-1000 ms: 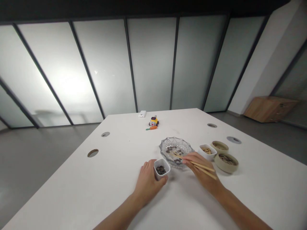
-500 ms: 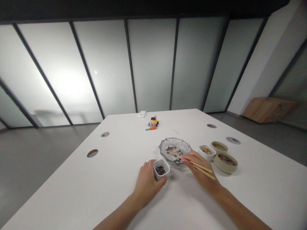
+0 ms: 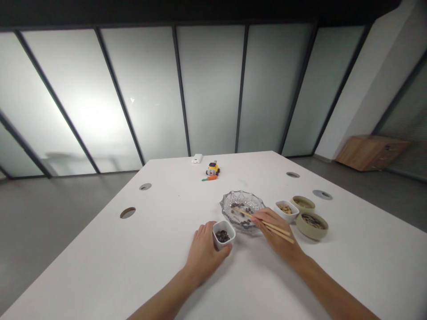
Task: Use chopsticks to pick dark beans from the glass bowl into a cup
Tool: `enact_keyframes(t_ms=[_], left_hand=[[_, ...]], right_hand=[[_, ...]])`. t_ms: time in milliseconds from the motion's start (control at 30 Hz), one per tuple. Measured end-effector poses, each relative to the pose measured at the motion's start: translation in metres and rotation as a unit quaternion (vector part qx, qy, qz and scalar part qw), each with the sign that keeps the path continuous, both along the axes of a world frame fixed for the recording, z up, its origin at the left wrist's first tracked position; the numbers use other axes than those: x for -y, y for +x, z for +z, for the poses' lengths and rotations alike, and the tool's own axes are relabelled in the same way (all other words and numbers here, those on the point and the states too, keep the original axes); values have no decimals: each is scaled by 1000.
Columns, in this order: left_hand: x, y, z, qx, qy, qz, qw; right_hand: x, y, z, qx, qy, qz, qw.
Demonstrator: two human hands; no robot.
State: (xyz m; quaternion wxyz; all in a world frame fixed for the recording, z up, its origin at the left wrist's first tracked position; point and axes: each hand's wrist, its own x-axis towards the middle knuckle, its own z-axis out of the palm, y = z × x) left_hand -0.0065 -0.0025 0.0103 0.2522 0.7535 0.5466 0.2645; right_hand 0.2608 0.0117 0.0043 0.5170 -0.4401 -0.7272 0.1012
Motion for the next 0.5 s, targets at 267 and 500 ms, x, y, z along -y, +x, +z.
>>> enact_keyframes(t_ms=[267, 500], left_hand=[[0, 0, 0, -6, -2, 1, 1000], [1, 0, 0, -14, 4, -1, 1000]], right_hand=[[2, -3, 5, -16, 40, -22, 999], [-3, -2, 2, -3, 31, -14, 999]])
